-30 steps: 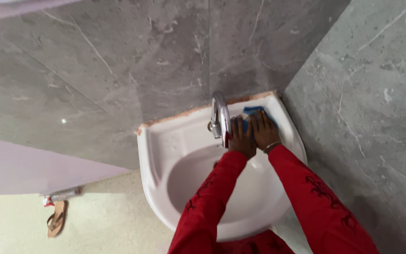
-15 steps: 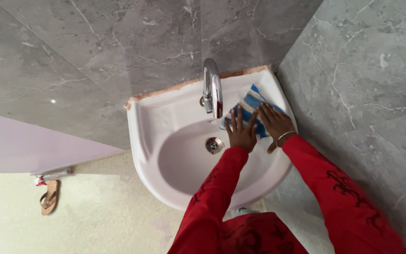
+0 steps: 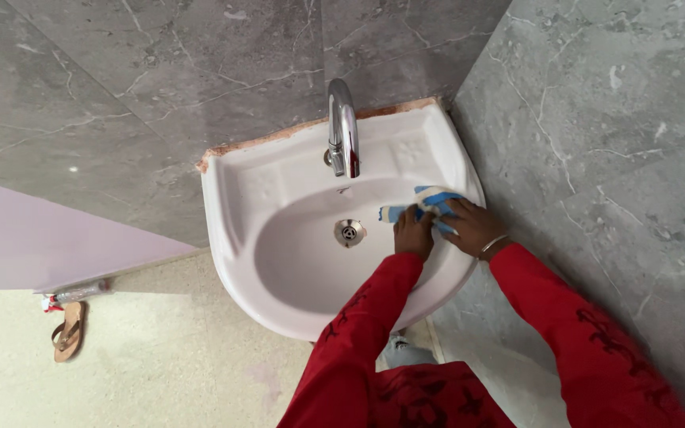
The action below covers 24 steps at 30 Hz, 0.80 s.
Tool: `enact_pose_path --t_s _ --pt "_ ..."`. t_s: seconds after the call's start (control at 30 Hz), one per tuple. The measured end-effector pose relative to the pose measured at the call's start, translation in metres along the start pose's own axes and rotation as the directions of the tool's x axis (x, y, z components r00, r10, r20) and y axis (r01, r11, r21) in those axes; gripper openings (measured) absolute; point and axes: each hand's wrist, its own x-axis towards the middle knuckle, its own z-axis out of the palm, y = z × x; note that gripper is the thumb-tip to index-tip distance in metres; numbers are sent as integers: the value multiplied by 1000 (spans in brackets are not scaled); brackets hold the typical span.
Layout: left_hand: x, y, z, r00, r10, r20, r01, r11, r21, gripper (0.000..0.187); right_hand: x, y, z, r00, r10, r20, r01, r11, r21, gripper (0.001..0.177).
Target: The person wipes the interior and rim of a white wall-mounted sink using a blue and white striped cloth. The person repeatedly scrubs the basin, faucet, and drain area, occasionally wringing the cloth.
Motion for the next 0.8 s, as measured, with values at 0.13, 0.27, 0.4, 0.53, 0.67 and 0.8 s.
enact_pose_path --t_s 0.13,0.27,0.4,0.53,0.67,0.8 --pt "15 3 -21 986 123 -109 -130 990 -59 32 10 10 -9 988 8 -155 15 989 146 28" --pt "32 10 -58 974 -9 227 89 936 -342 33 27 18 -32 996 67 -62 -14 787 617 28" --pt "42 22 -106 911 -55 408 208 917 -341 55 42 13 -57 997 -60 40 11 678 735 33" --pt "46 17 -130 900 -4 435 70 988 -137 68 44 10 -74 986 -80 150 -46 724 688 49" --pt "54 -4 -129 938 117 325 -54 979 -197 53 47 12 -73 985 -48 166 -84 709 700 29" --pt "67 -29 -131 940 71 334 8 973 -230 56 50 23 -66 994 -66 92 -16 724 690 25"
